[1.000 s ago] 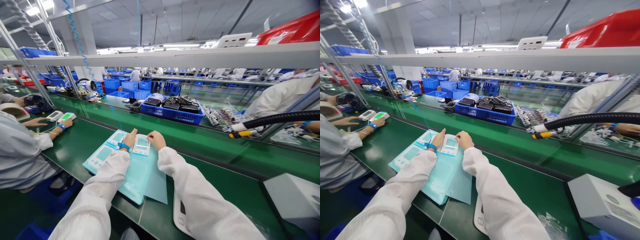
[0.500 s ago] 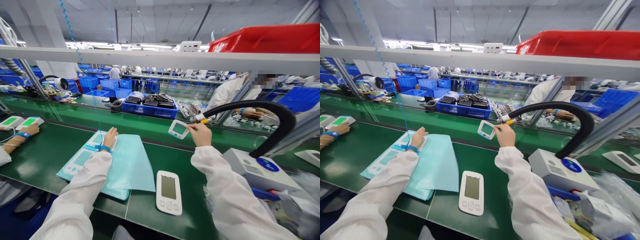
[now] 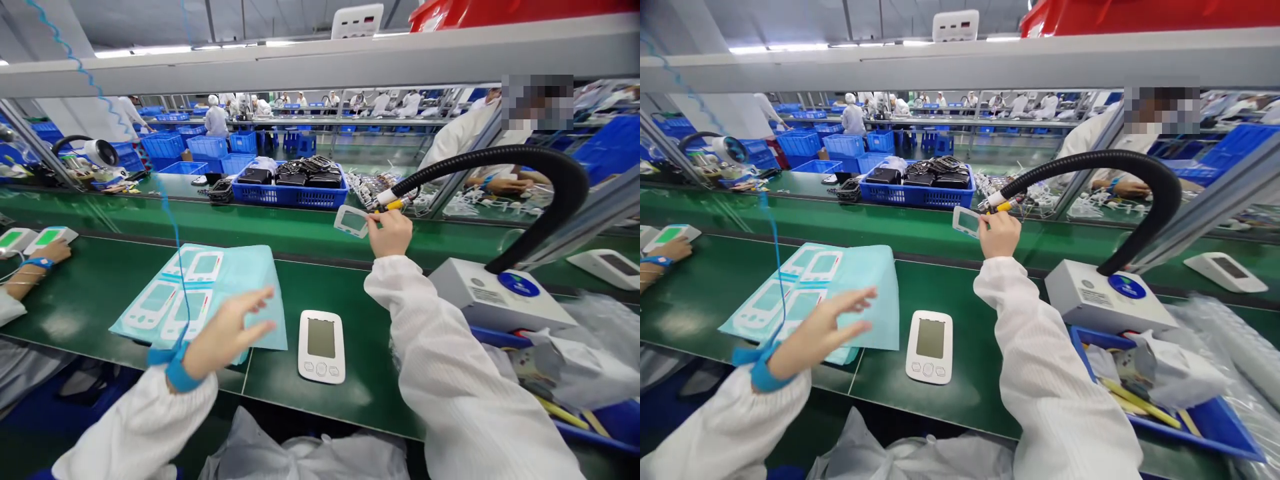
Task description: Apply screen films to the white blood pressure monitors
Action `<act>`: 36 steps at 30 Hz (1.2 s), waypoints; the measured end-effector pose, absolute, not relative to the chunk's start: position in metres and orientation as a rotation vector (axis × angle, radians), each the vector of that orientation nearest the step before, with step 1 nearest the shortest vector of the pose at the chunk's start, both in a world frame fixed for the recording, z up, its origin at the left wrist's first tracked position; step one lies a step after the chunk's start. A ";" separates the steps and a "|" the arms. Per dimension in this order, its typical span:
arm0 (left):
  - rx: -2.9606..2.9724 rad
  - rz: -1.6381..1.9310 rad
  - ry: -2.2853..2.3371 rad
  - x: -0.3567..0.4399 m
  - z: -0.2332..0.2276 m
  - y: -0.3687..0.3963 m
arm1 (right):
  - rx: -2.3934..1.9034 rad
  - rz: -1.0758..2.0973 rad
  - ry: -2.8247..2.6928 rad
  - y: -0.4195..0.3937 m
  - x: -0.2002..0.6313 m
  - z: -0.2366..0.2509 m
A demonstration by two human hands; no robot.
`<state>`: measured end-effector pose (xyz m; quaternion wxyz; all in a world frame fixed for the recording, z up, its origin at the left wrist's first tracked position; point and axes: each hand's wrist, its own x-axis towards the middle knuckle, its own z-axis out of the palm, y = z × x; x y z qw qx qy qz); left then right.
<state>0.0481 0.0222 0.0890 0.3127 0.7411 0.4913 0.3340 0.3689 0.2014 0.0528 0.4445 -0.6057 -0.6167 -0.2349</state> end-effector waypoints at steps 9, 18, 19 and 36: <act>1.655 0.600 1.347 0.101 -0.021 -0.033 | -1.505 -0.569 -1.514 0.201 0.368 0.054; 1.699 0.665 1.327 0.117 -0.040 -0.022 | -1.292 -0.154 -1.617 0.156 0.372 0.067; 1.676 0.670 1.310 0.116 -0.041 -0.021 | -1.244 0.000 -1.629 0.143 0.372 0.068; 1.624 0.752 1.214 0.115 -0.050 -0.020 | -1.342 1.302 -1.427 0.047 0.338 0.001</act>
